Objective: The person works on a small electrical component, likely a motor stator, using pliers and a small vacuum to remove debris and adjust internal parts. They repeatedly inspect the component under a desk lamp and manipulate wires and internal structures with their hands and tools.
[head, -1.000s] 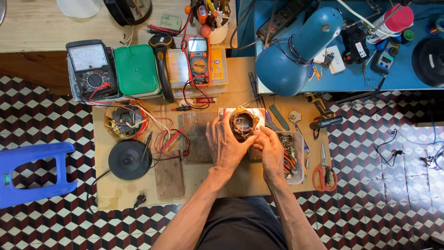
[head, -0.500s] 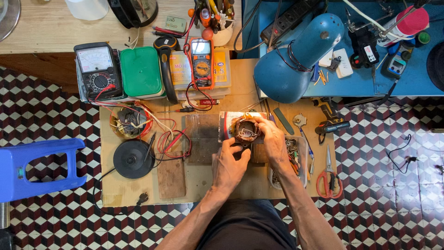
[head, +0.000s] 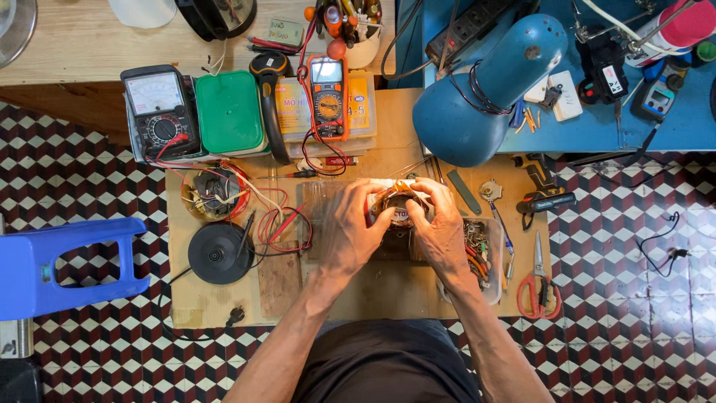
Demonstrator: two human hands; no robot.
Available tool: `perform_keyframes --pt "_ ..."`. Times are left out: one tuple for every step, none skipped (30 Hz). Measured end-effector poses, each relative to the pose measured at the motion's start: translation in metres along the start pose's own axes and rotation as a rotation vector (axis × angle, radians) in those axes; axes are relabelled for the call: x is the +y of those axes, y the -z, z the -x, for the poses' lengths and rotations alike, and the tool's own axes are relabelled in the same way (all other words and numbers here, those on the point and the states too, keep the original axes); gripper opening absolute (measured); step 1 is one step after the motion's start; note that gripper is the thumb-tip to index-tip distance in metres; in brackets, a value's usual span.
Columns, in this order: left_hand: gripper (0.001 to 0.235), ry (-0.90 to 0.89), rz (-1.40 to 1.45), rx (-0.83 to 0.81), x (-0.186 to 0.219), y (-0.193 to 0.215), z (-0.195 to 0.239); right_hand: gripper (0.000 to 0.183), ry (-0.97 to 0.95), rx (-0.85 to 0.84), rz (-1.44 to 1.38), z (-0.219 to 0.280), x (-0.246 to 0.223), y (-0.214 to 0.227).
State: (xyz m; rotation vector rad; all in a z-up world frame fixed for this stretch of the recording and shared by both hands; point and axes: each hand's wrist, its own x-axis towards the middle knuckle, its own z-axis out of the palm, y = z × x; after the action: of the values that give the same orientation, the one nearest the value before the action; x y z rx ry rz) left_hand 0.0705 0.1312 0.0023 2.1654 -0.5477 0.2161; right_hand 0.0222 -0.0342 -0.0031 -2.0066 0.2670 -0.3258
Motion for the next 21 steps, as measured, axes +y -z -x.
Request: perform_keyframes --pt "0.045 -0.048 0.020 -0.024 -0.001 -0.003 -0.005 0.028 -0.054 0.000 -0.006 -0.001 -0.001 -0.003" --pt "0.043 -0.008 0.013 -0.053 -0.004 -0.005 -0.010 0.029 -0.108 -0.001 -0.012 -0.002 -0.001 -0.005" --pt "0.042 0.031 0.007 -0.082 -0.006 -0.007 -0.015 0.029 -0.122 0.002 0.000 -0.002 0.000 -0.006" --pt "0.040 0.073 0.003 -0.114 -0.008 -0.010 -0.018 0.029 -0.140 0.005 0.014 -0.001 0.001 -0.006" --pt "0.037 0.097 -0.006 -0.149 -0.011 -0.012 -0.021 0.029 -0.158 0.008 0.029 -0.001 0.003 -0.006" --pt "0.034 0.122 -0.015 -0.184 -0.014 -0.013 -0.023 0.029 -0.171 0.009 0.017 0.000 0.004 -0.006" --pt "0.030 0.147 -0.025 -0.218 -0.015 -0.014 -0.024 0.028 -0.183 0.010 0.006 0.000 0.005 -0.005" --pt "0.028 0.178 0.019 -0.222 -0.016 -0.014 -0.025 0.028 -0.194 0.009 -0.007 0.000 0.006 -0.006" --pt "0.025 0.209 0.063 -0.226 -0.016 -0.015 -0.025 0.027 -0.198 0.004 -0.025 0.000 0.006 -0.005" --pt "0.022 0.239 0.107 -0.230 -0.016 -0.015 -0.026 0.027 -0.202 0.000 -0.044 -0.001 0.005 -0.004" --pt "0.020 0.248 0.137 -0.224 -0.016 -0.015 -0.026 0.026 -0.206 -0.004 -0.062 -0.002 0.004 -0.004" --pt "0.019 0.258 0.168 -0.218 -0.015 -0.015 -0.026 0.025 -0.209 -0.010 -0.076 -0.003 0.002 -0.003" --pt "0.018 0.267 0.199 -0.213 -0.014 -0.015 -0.027 0.023 -0.212 -0.016 -0.091 -0.003 0.001 -0.001" --pt "0.018 0.312 0.207 -0.227 -0.014 -0.015 -0.028 0.022 -0.215 -0.024 -0.106 -0.003 -0.001 0.000" --pt "0.018 0.357 0.214 -0.241 -0.015 -0.014 -0.029 0.023 -0.264 -0.038 -0.106 -0.003 -0.003 0.001" --pt "0.018 0.403 0.220 -0.252 -0.015 -0.013 -0.031 0.023 -0.311 -0.055 -0.107 -0.003 -0.005 0.003" --pt "0.018 0.412 0.234 -0.262 -0.015 -0.013 -0.033 0.023 -0.358 -0.071 -0.107 -0.004 -0.006 0.004" --pt "0.018 0.420 0.248 -0.272 -0.016 -0.013 -0.034 0.023 -0.373 -0.076 -0.107 -0.005 -0.006 0.004" --pt "0.018 0.428 0.262 -0.282 -0.016 -0.012 -0.036 0.023 -0.387 -0.080 -0.107 -0.006 -0.006 0.005" --pt "0.018 0.409 0.248 -0.288 -0.016 -0.013 -0.037 0.023 -0.402 -0.082 -0.106 -0.007 -0.005 0.006" --pt "0.018 0.390 0.234 -0.293 -0.016 -0.013 -0.039 0.023 -0.393 -0.090 -0.137 -0.009 -0.003 0.007"
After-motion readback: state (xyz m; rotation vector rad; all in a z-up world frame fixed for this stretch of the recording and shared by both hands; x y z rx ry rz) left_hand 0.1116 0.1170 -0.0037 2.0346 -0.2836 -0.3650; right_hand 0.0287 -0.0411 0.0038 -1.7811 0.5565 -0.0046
